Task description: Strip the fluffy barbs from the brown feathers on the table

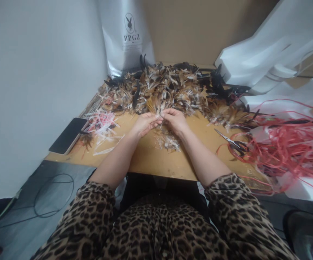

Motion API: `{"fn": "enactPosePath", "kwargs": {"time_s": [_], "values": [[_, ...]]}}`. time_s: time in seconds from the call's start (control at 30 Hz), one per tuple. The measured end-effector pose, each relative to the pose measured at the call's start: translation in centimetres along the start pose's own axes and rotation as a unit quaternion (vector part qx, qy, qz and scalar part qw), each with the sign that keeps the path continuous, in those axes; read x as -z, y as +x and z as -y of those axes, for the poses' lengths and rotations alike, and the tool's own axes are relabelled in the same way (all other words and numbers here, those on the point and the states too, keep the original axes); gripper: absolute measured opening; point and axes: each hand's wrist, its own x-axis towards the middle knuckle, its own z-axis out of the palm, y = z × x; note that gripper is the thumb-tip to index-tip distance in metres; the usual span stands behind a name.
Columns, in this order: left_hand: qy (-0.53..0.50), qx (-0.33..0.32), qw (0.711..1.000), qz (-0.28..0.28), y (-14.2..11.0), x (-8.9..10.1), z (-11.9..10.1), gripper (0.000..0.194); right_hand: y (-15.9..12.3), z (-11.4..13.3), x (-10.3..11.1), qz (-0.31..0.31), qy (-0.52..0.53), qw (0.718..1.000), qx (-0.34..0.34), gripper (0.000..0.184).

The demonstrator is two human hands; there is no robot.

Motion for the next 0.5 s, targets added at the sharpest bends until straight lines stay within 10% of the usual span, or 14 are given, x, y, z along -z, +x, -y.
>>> {"fn": "enactPosePath", "kwargs": {"time_s": [0.5], "values": [[-0.059,0.019,0.998,-0.001,-0.12,0.21,-0.68,0.016,-0.13,0.89,-0.08,-0.027,0.084,0.996,-0.016,0.040]]}}
